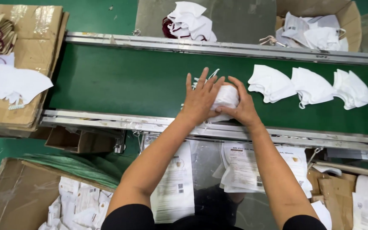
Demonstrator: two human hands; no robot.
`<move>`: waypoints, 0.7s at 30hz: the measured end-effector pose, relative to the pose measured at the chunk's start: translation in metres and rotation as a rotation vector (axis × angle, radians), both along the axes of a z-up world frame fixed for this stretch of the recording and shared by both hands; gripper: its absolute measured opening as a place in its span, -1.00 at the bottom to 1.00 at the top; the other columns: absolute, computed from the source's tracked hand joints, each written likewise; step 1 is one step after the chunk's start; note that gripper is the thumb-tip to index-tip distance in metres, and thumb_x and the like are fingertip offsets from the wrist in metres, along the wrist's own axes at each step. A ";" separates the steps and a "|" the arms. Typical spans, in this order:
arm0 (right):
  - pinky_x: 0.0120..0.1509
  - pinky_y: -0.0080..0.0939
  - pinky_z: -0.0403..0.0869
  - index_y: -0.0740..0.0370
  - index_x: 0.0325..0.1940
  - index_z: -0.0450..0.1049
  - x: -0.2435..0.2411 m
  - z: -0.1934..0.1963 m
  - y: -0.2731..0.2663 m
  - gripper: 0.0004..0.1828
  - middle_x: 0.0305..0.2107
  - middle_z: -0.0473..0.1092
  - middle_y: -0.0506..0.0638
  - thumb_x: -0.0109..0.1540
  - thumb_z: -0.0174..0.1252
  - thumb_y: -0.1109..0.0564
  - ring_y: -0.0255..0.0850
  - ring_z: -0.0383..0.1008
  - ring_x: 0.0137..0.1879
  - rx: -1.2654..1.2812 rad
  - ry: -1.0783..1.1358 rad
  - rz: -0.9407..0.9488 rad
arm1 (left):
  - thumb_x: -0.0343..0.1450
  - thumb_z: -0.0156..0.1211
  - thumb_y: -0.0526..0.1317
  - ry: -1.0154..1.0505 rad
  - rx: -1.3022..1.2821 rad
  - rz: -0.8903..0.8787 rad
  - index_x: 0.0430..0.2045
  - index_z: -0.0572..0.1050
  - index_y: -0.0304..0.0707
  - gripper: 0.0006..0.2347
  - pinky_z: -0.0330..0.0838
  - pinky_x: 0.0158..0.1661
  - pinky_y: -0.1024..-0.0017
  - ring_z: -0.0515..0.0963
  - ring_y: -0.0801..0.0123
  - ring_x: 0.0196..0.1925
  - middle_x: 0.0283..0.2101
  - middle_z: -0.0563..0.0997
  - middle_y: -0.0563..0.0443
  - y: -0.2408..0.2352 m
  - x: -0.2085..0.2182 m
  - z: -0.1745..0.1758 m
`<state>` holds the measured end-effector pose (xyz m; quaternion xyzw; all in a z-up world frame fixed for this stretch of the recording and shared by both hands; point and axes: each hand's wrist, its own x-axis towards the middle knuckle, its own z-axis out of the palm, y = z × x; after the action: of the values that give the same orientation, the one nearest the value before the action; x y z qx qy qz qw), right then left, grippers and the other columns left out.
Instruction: The person is sorting and packaging white face masks into individual plastic wrappers on a conveyor belt in a factory setting.
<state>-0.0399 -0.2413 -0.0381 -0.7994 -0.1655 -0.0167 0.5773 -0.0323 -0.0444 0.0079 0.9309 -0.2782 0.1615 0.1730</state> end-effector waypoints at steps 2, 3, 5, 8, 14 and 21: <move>0.31 -0.14 0.45 0.18 0.45 0.17 -0.002 0.004 0.019 0.12 0.15 0.45 0.13 -0.10 0.59 0.01 -0.10 0.50 0.21 -0.068 -0.051 -0.025 | 0.17 0.43 -0.04 0.160 0.047 -0.013 0.31 0.29 -0.08 -0.25 0.22 0.22 -0.18 0.37 0.05 0.37 0.21 0.47 -0.03 0.010 0.004 -0.019; 0.28 -0.13 0.46 0.18 0.40 0.22 -0.004 0.006 0.030 0.07 0.09 0.47 0.14 -0.10 0.61 0.03 -0.09 0.53 0.17 -0.142 -0.101 -0.051 | 0.38 0.34 -0.15 0.322 0.086 -0.027 0.31 0.29 -0.02 -0.44 0.40 0.23 0.13 0.54 0.24 0.30 0.19 0.52 0.06 0.016 0.005 -0.028; 0.27 -0.13 0.48 0.17 0.41 0.24 -0.007 0.000 0.040 -0.03 0.09 0.49 0.14 0.00 0.55 0.06 -0.09 0.55 0.17 -0.141 -0.092 -0.018 | 0.32 0.40 -0.15 0.370 0.007 0.039 0.22 0.32 -0.05 -0.45 0.44 0.11 0.15 0.57 0.14 0.17 0.11 0.55 0.03 0.035 0.006 -0.031; 0.26 -0.15 0.50 0.17 0.41 0.29 -0.001 -0.005 0.045 -0.18 0.06 0.53 0.11 0.11 0.44 0.11 -0.12 0.59 0.17 -0.174 -0.073 0.068 | 0.25 0.51 -0.11 0.437 -0.122 0.083 0.05 0.36 -0.14 -0.47 0.46 -0.06 0.10 0.59 -0.03 -0.01 -0.02 0.59 -0.05 0.054 -0.003 -0.030; 0.27 -0.12 0.50 0.28 0.40 0.28 -0.038 0.021 0.034 -0.27 0.05 0.49 0.06 0.18 0.40 0.19 -0.12 0.51 0.14 0.188 0.216 0.012 | 0.26 0.45 -0.11 0.060 -0.624 0.242 -0.17 0.48 -0.23 -0.64 0.50 -0.24 0.20 0.59 0.05 -0.22 -0.14 0.56 -0.17 0.113 -0.097 -0.023; 0.33 -0.16 0.48 0.28 0.40 0.25 -0.083 -0.017 0.020 -0.28 0.12 0.44 0.01 0.19 0.34 0.24 -0.19 0.46 0.24 0.731 0.545 -0.135 | 0.33 0.38 -0.25 0.229 -0.362 0.333 -0.36 0.64 -0.22 -0.90 0.47 -0.32 0.20 0.59 0.06 -0.30 -0.29 0.56 -0.04 0.126 -0.205 -0.147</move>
<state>-0.1234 -0.2211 -0.0552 -0.5274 0.0615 0.0991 0.8416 -0.2370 0.0813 -0.1387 0.9300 -0.0663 0.1285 0.3379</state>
